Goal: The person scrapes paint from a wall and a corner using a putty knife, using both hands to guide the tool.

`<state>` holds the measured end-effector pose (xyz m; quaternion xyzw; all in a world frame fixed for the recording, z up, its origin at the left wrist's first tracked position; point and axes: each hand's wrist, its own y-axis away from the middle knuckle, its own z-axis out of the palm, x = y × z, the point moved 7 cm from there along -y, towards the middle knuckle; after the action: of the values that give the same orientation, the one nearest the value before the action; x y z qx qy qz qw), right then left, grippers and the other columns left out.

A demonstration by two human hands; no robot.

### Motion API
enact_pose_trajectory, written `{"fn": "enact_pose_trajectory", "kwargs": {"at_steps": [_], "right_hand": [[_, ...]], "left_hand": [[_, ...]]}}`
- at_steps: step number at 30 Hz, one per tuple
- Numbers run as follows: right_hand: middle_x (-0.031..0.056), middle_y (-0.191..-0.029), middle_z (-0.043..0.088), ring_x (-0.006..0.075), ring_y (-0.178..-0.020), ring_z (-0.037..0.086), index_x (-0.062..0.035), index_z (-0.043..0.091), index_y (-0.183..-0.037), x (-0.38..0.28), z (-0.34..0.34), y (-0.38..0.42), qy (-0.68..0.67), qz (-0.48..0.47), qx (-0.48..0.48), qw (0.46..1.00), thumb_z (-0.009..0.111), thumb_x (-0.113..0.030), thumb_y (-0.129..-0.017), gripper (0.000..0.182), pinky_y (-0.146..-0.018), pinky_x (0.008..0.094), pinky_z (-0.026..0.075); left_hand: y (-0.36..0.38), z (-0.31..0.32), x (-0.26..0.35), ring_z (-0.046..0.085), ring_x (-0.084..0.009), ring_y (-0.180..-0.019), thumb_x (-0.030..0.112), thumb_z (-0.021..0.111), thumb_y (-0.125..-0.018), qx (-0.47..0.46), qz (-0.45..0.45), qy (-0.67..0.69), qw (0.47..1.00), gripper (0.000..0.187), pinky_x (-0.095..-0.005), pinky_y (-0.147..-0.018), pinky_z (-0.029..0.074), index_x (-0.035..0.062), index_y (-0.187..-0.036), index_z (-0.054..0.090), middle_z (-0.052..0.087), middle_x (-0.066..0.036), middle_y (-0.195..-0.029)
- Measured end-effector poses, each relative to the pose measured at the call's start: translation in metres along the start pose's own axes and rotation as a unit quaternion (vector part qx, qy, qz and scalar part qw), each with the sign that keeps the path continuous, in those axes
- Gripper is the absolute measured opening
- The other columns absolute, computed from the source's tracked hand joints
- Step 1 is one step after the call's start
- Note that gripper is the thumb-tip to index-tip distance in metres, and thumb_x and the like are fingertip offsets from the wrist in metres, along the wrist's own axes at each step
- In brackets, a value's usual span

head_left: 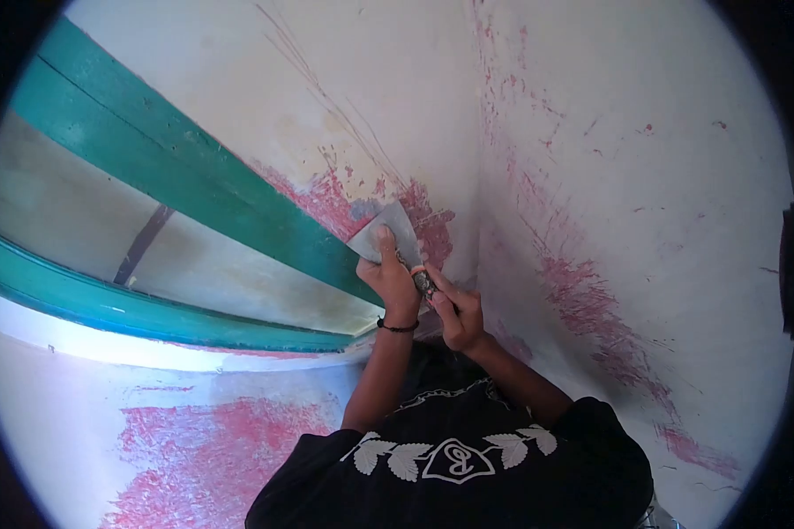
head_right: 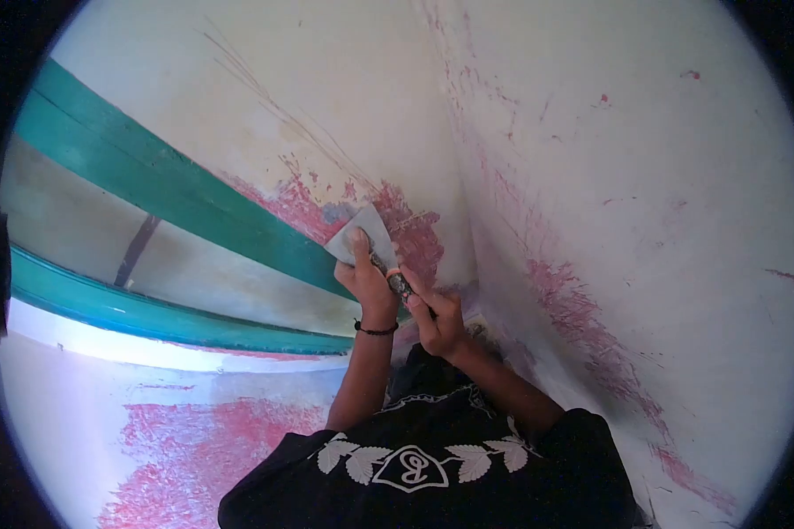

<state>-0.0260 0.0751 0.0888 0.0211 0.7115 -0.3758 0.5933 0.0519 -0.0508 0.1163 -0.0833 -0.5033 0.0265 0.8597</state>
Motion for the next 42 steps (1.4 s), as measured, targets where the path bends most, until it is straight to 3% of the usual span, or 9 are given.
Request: {"fn": "enact_pose_trajectory", "kwargs": {"at_steps": [1, 4, 14, 19, 23, 31, 34, 38, 42], "right_hand": [[0.0101, -0.078, 0.068, 0.0092, -0.059, 0.056, 0.0067, 0.056, -0.135, 0.001, 0.0, 0.001, 0.001, 0.002, -0.002, 1.0, 0.046, -0.012, -0.096, 0.044, -0.057, 0.0252, 0.046], [0.0109, -0.08, 0.069, 0.0093, -0.06, 0.057, 0.0062, 0.057, -0.135, -0.002, 0.001, -0.009, -0.005, 0.002, 0.009, 1.0, 0.046, -0.013, -0.096, 0.044, -0.059, 0.025, 0.047], [0.0114, -0.085, 0.071, 0.0096, -0.063, 0.057, 0.0055, 0.056, -0.136, 0.012, 0.002, 0.001, -0.019, 0.013, -0.001, 1.0, 0.045, -0.015, -0.098, 0.044, -0.062, 0.0244, 0.047], [0.009, -0.078, 0.067, 0.0094, -0.063, 0.057, 0.0051, 0.055, -0.138, -0.032, -0.004, -0.04, -0.029, -0.007, -0.008, 1.0, 0.047, -0.012, -0.098, 0.044, -0.061, 0.0246, 0.046], [0.0061, -0.07, 0.062, 0.008, -0.062, 0.056, 0.0053, 0.055, -0.138, -0.023, -0.007, -0.034, -0.013, -0.04, 0.0, 0.999, 0.047, -0.011, -0.097, 0.044, -0.06, 0.0238, 0.045], [0.0111, -0.082, 0.068, 0.0091, -0.064, 0.058, 0.0065, 0.056, -0.135, -0.013, -0.003, -0.021, -0.044, 0.026, -0.012, 0.999, 0.046, -0.012, -0.097, 0.044, -0.062, 0.0249, 0.048], [0.0135, -0.086, 0.07, 0.0097, -0.066, 0.06, 0.0065, 0.056, -0.135, -0.017, -0.004, -0.027, -0.033, 0.016, -0.019, 0.999, 0.046, -0.013, -0.097, 0.044, -0.063, 0.025, 0.049], [0.0164, -0.097, 0.072, 0.0128, -0.072, 0.063, 0.0054, 0.055, -0.137, -0.008, -0.009, -0.012, -0.027, 0.0, -0.019, 0.999, 0.049, -0.007, -0.096, 0.043, -0.068, 0.0276, 0.051], [0.0147, -0.082, 0.071, 0.0128, -0.06, 0.062, 0.0059, 0.056, -0.136, -0.006, -0.007, -0.006, -0.011, 0.019, -0.015, 1.0, 0.046, -0.011, -0.096, 0.044, -0.059, 0.0264, 0.049]], "left_hand": [[0.001, 0.001, -0.001, 0.057, -0.008, -0.073, 0.017, 0.063, -0.1, -0.004, -0.026, 0.013, 1.0, 0.024, -0.0258, -0.064, 0.047, -0.0055, -0.093, 0.066, 0.066, -0.003, -0.086], [-0.012, 0.006, 0.01, 0.057, -0.0082, -0.075, 0.017, 0.063, -0.1, -0.004, 0.052, -0.037, 0.998, 0.024, -0.0264, -0.066, 0.047, -0.0066, -0.094, 0.066, 0.066, -0.003, -0.087], [-0.005, 0.0, -0.003, 0.058, -0.0101, -0.071, 0.022, 0.062, -0.1, -0.009, -0.007, -0.036, 0.999, 0.028, -0.0273, -0.062, 0.048, -0.0056, -0.097, 0.065, 0.066, -0.004, -0.086], [-0.026, 0.033, 0.041, 0.065, -0.0153, -0.065, 0.028, 0.061, -0.1, -0.043, 0.082, -0.029, 0.995, 0.032, -0.0284, -0.055, 0.052, -0.0041, -0.099, 0.063, 0.066, -0.008, -0.083], [-0.02, 0.014, 0.013, 0.063, -0.0137, -0.067, 0.026, 0.062, -0.1, -0.005, 0.038, -0.048, 0.998, 0.031, -0.028, -0.058, 0.051, -0.0047, -0.099, 0.063, 0.066, -0.007, -0.084], [-0.008, 0.014, 0.017, 0.061, -0.0103, -0.07, 0.022, 0.062, -0.101, -0.006, 0.007, -0.02, 1.0, 0.027, -0.0266, -0.061, 0.051, -0.0051, -0.1, 0.065, 0.066, -0.005, -0.088], [-0.02, 0.012, 0.018, 0.062, -0.0125, -0.066, 0.022, 0.061, -0.101, -0.004, 0.076, -0.043, 0.996, 0.028, -0.0293, -0.056, 0.052, -0.0048, -0.1, 0.065, 0.066, -0.006, -0.086], [0.003, 0.011, 0.007, 0.06, -0.0103, -0.068, 0.022, 0.061, -0.101, 0.0, -0.028, 0.002, 1.0, 0.027, -0.0281, -0.059, 0.05, -0.004, -0.097, 0.065, 0.066, -0.005, -0.086], [-0.001, -0.005, -0.009, 0.06, -0.0106, -0.071, 0.023, 0.063, -0.1, 0.012, 0.015, -0.044, 0.999, 0.026, -0.0278, -0.062, 0.049, -0.0032, -0.099, 0.064, 0.065, -0.004, -0.088]]}}
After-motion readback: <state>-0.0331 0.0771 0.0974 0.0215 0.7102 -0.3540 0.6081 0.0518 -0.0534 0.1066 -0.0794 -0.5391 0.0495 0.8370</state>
